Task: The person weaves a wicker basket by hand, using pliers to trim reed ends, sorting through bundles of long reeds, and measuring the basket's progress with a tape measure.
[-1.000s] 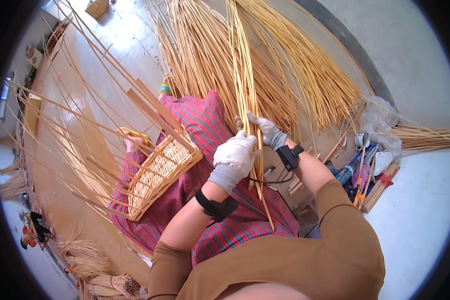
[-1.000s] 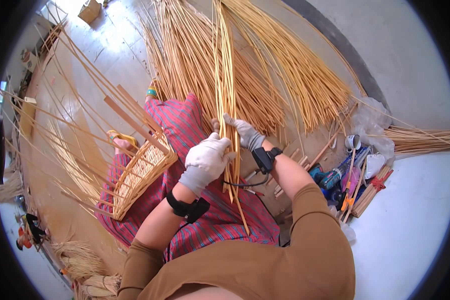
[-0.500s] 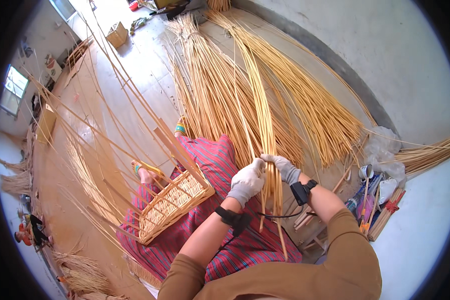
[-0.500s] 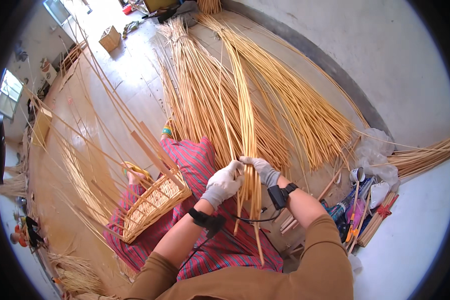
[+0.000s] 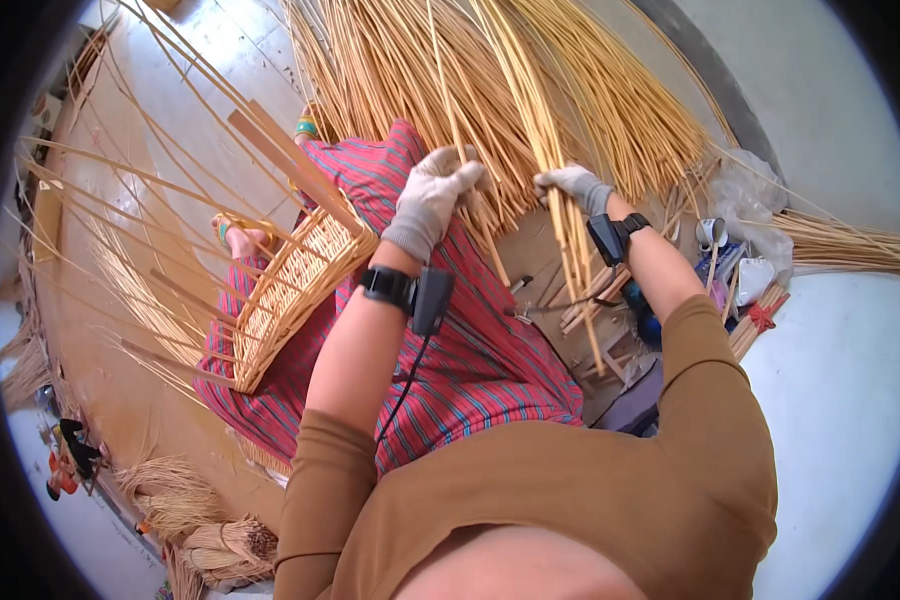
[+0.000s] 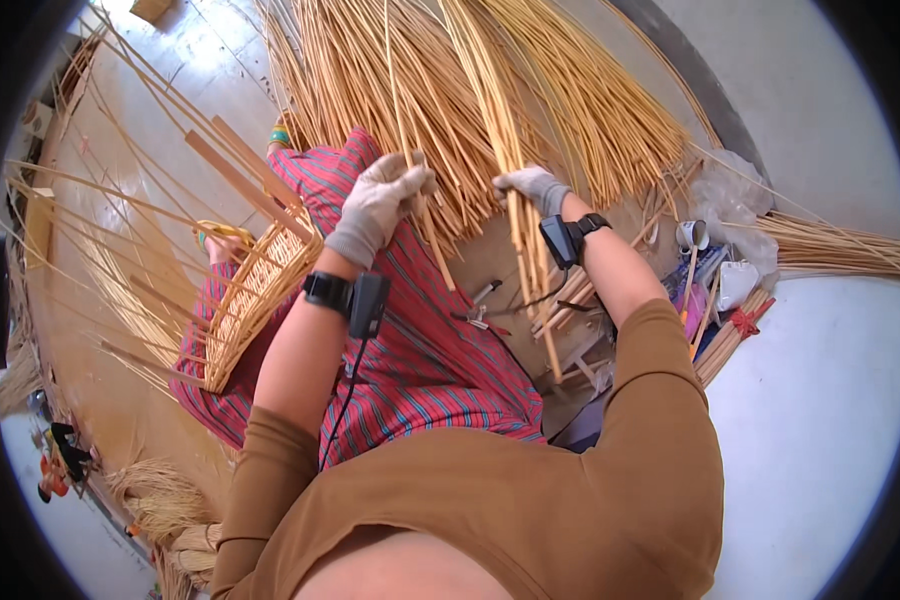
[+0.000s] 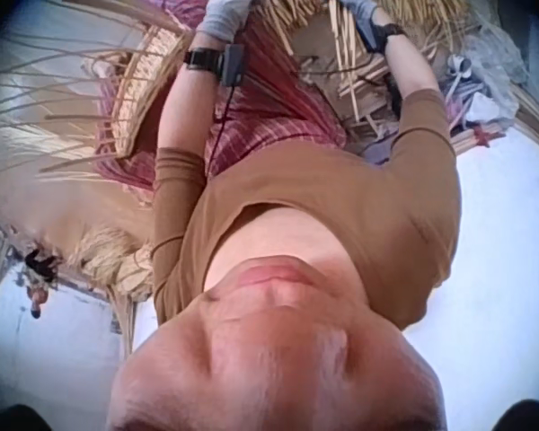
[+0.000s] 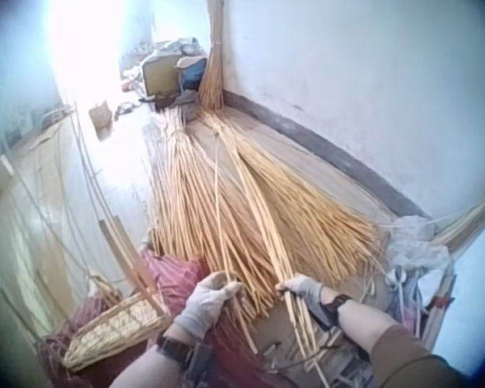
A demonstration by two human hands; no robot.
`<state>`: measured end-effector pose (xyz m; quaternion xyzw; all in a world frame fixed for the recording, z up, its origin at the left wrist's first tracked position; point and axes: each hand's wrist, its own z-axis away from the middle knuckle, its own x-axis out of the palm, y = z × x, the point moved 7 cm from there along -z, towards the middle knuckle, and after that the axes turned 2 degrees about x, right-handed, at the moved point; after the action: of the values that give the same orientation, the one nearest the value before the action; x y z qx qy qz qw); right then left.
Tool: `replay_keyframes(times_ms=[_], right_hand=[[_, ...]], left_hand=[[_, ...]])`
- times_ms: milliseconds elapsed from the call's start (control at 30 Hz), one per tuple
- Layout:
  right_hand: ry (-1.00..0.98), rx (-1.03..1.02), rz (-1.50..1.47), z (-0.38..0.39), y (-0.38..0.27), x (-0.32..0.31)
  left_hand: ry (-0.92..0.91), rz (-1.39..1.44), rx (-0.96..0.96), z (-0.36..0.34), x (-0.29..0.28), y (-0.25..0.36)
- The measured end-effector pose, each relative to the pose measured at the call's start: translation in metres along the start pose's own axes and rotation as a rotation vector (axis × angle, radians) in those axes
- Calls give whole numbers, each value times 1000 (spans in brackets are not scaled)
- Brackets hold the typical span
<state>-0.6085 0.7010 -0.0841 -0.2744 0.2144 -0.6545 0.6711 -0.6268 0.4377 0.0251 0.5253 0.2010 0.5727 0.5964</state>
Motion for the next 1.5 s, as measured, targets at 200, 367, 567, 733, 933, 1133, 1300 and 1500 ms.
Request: replay_keyframes(times_ms=[200, 367, 567, 733, 933, 1133, 1300, 1500], right_hand=[[-311, -62, -250, 19, -25, 50], [-356, -125, -512, 57, -55, 59], [-422, -166, -536, 60, -60, 78], [-289, -164, -437, 37, -41, 64], [378, -249, 109, 55, -37, 11], [491, -415, 268, 139, 26, -57], [533, -413, 122, 273, 53, -27], [416, -415, -29, 275, 49, 1]], left_hand=[[33, -27, -44, -18, 17, 2], [-104, 176, -127, -12, 11, -4], [-100, -60, -84, -7, 20, -8], [27, -367, -102, 0, 27, 2], [131, -622, -100, 10, 15, -2], [209, -736, -69, -23, 2, -41], [-221, -668, 18, -25, 41, -44], [-500, -337, 6, 1, 52, -47]])
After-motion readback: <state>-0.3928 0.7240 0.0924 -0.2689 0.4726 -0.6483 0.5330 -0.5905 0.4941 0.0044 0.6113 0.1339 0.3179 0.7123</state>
